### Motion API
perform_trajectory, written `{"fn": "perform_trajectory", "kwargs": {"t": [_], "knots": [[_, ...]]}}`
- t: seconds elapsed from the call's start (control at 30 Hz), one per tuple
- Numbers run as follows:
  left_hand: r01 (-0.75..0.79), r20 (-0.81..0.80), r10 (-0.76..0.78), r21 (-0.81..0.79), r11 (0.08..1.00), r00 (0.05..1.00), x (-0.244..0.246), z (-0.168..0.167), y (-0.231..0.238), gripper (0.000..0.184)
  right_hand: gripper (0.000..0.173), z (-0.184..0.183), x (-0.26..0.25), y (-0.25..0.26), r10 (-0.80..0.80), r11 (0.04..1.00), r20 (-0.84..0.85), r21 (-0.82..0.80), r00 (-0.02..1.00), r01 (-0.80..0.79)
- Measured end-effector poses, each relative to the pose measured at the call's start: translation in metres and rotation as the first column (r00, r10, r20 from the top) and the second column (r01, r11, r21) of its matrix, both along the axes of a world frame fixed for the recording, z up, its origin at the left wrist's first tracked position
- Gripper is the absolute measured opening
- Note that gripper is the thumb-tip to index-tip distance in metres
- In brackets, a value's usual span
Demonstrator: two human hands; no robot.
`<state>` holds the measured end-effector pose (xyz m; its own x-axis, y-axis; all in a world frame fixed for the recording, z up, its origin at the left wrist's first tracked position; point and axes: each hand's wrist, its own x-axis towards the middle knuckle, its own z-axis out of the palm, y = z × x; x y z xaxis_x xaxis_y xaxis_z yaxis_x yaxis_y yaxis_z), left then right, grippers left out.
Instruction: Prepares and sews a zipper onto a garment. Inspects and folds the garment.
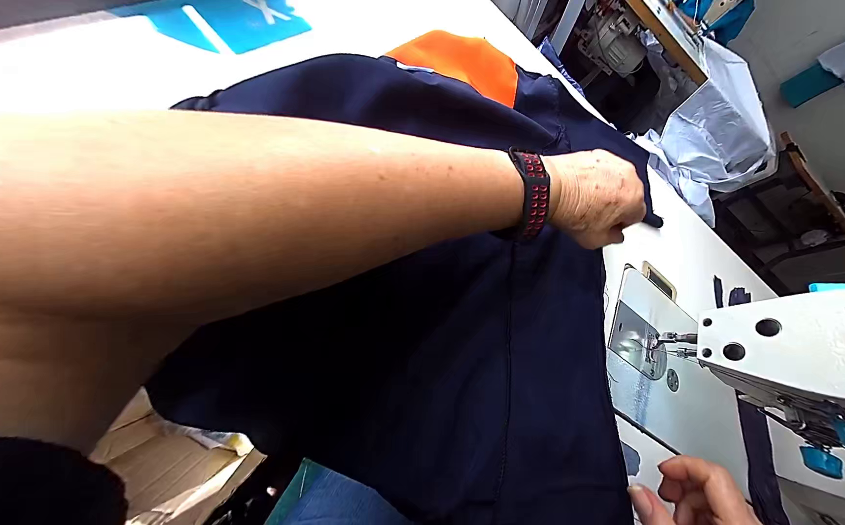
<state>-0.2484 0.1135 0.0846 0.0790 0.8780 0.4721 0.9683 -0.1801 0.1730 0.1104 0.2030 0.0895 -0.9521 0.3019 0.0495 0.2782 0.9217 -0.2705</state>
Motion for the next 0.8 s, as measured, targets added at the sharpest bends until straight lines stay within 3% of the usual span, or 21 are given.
{"fn": "perform_trajectory", "kwargs": {"t": [0.1,0.2,0.37,0.6,0.73,0.8], "knots": [[0.181,0.078,-0.171,-0.156,0.971,0.982,0.032,-0.025,-0.015,0.028,0.03,0.0,-0.049,-0.002,0.039,0.994,-0.105,0.108,0.994,-0.028],[0.198,0.143,-0.172,-0.194,0.961,0.975,0.041,-0.047,-0.023,0.041,0.034,-0.025,-0.106,0.01,0.025,0.977,-0.208,0.213,0.978,0.02],[0.145,0.079,-0.129,-0.241,0.96,0.989,0.04,-0.049,-0.027,0.059,0.036,-0.04,-0.15,0.027,-0.082,0.982,-0.125,0.159,0.989,0.102],[0.003,0.02,0.001,-0.21,0.978,1.0,0.057,-0.053,-0.026,0.082,0.04,-0.048,-0.134,0.022,-0.038,0.977,-0.16,0.199,0.986,0.07],[0.029,0.013,-0.027,-0.227,0.973,1.0,0.047,-0.056,-0.029,0.087,0.074,-0.029,-0.087,0.011,-0.031,0.999,-0.113,0.017,0.993,0.033],[0.037,0.022,-0.032,-0.284,0.958,0.999,0.04,-0.055,-0.03,0.085,0.07,-0.013,-0.051,0.002,-0.076,0.992,-0.061,-0.109,0.995,0.069]]}}
